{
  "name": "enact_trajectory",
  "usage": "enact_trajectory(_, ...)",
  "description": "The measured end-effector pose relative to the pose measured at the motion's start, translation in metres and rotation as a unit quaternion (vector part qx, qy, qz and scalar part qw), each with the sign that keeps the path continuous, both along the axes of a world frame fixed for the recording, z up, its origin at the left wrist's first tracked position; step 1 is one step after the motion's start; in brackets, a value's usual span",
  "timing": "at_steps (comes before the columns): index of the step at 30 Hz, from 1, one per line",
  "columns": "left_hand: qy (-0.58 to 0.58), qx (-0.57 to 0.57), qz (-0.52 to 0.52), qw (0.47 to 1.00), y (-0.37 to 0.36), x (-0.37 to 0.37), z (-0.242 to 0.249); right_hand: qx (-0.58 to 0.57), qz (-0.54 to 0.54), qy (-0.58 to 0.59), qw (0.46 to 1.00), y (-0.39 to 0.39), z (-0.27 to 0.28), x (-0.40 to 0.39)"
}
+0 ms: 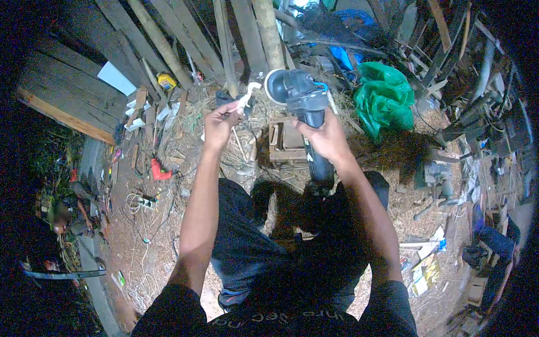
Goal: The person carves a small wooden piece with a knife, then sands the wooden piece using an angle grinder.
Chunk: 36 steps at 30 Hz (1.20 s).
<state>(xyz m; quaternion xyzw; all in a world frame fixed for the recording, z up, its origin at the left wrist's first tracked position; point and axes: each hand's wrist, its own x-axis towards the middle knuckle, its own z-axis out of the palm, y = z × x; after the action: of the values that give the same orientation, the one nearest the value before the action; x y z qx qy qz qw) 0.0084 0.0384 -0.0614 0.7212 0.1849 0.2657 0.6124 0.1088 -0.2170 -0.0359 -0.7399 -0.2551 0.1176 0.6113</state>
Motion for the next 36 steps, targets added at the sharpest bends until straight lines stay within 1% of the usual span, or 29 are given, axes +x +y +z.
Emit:
enact_trajectory(2, 0.003, 0.004, 0.005, 1.0, -0.005, 0.001, 0.002, 0.036, 0.018, 0.005, 0.999, 0.001, -0.001, -0.001)
enact_trajectory(5, -0.011, 0.018, 0.01, 1.0, -0.008, 0.005, -0.005, 0.006, 0.027, -0.007, 1.0, 0.002, 0.005, -0.008)
enact_trajectory(6, -0.019, 0.025, 0.011, 0.999, -0.009, 0.006, -0.005, 0.018, 0.034, 0.011, 0.999, 0.003, 0.003, -0.008)
enact_trajectory(8, -0.031, -0.009, 0.026, 0.999, -0.006, 0.003, -0.003, 0.043, 0.049, 0.048, 0.997, 0.006, -0.001, -0.008)
enact_trajectory(9, -0.039, -0.025, 0.033, 0.998, -0.003, 0.002, -0.001, 0.039, 0.049, 0.044, 0.997, 0.006, 0.0, -0.007)
enact_trajectory(12, -0.046, -0.007, 0.039, 0.998, 0.005, 0.001, -0.006, 0.024, 0.045, 0.043, 0.998, 0.003, 0.003, -0.003)
enact_trajectory(15, -0.04, 0.041, 0.03, 0.998, 0.011, 0.003, -0.015, 0.011, 0.04, 0.061, 0.997, -0.001, 0.009, -0.005)
enact_trajectory(18, -0.031, 0.149, 0.026, 0.988, 0.011, 0.006, -0.017, 0.025, 0.053, 0.066, 0.996, -0.002, 0.015, -0.008)
enact_trajectory(20, -0.031, 0.13, 0.033, 0.991, 0.013, 0.007, -0.019, 0.039, 0.061, 0.076, 0.995, -0.001, 0.013, -0.007)
enact_trajectory(23, -0.031, 0.089, 0.037, 0.995, 0.019, 0.004, -0.016, 0.029, 0.045, 0.078, 0.995, 0.0, 0.0, -0.001)
enact_trajectory(25, -0.03, 0.055, 0.036, 0.997, 0.021, 0.002, -0.014, 0.047, 0.054, 0.087, 0.994, -0.001, 0.003, -0.001)
enact_trajectory(29, -0.034, 0.059, 0.021, 0.997, 0.018, 0.005, -0.016, 0.069, 0.073, 0.086, 0.991, -0.003, 0.011, -0.006)
enact_trajectory(31, -0.032, 0.079, 0.014, 0.996, 0.011, 0.003, -0.008, 0.051, 0.068, 0.063, 0.994, -0.001, -0.001, 0.0)
enact_trajectory(34, -0.027, -0.115, 0.025, 0.993, -0.001, -0.002, 0.009, 0.03, 0.054, 0.053, 0.997, -0.001, 0.0, -0.001)
enact_trajectory(36, -0.022, -0.145, 0.023, 0.989, -0.003, -0.005, 0.013, 0.03, 0.039, 0.037, 0.998, 0.001, 0.002, -0.002)
